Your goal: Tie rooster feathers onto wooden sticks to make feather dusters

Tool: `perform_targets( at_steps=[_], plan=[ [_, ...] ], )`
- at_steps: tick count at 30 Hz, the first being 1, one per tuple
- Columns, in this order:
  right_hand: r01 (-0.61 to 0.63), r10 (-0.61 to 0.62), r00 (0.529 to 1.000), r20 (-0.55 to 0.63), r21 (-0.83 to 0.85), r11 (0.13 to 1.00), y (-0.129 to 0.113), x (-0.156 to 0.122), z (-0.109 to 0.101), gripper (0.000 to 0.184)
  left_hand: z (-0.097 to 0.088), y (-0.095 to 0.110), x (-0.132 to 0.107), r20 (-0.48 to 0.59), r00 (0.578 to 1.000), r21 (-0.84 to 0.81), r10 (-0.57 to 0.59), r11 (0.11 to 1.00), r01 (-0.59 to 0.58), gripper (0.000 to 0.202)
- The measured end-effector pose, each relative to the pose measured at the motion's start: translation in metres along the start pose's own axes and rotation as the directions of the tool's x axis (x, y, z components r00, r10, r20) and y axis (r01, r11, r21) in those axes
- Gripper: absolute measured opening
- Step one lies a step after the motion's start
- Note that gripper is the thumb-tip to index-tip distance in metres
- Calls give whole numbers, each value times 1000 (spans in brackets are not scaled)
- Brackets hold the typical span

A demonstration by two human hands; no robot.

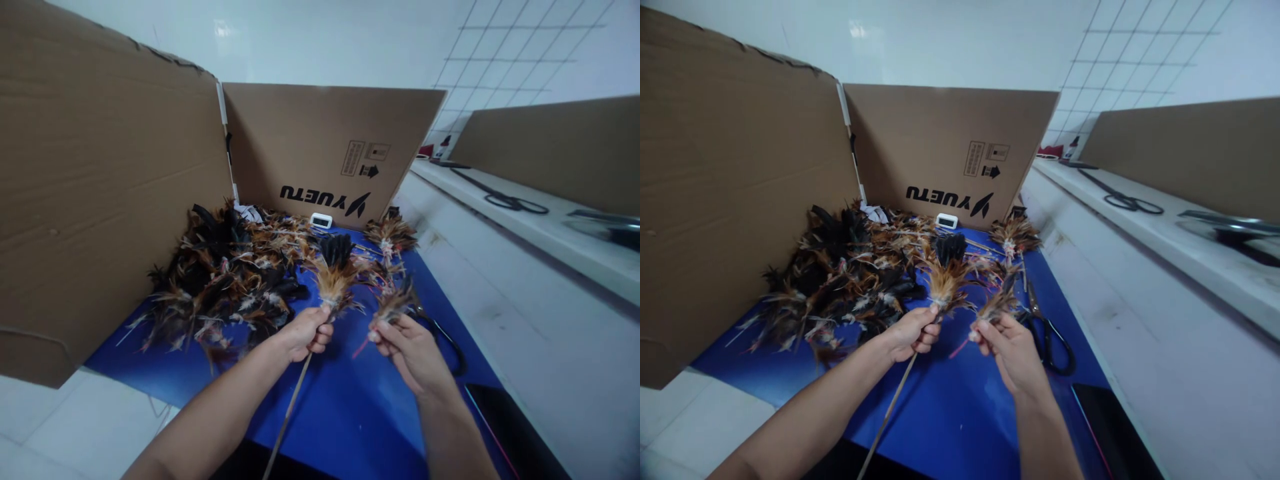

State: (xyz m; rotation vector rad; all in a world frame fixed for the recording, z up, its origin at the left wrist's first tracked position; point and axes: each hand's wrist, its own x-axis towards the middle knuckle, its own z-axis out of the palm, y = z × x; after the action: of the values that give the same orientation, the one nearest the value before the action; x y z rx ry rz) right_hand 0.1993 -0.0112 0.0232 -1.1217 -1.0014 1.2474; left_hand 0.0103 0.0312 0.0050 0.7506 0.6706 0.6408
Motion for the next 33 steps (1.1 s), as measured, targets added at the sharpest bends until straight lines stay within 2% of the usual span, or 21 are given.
perform_targets(
  at_steps=[4, 8, 14, 21, 33],
  plan=[
    [-16, 14, 999, 41, 50, 999, 14, 4, 19, 24, 6, -7, -1, 56, 998, 59, -16, 998, 13, 41],
    [-34, 34, 999, 2, 38, 999, 21, 5, 26, 26, 11, -12, -3, 112, 992, 91, -50, 995, 40, 41],
    [-53, 53, 999, -8, -1, 999, 24, 6, 25, 30, 18, -12, -7, 54, 994, 131, -96, 987, 89, 40],
    [-65, 64, 998, -16, -26, 998, 29, 6, 26, 29, 17, -14, -5, -5, 993, 152, -122, 981, 121, 39],
    [-41, 40, 997, -60, -16, 999, 34, 5, 31, 34, 19, -16, -8, -15, 998, 219, -58, 974, 59, 52]
  ],
)
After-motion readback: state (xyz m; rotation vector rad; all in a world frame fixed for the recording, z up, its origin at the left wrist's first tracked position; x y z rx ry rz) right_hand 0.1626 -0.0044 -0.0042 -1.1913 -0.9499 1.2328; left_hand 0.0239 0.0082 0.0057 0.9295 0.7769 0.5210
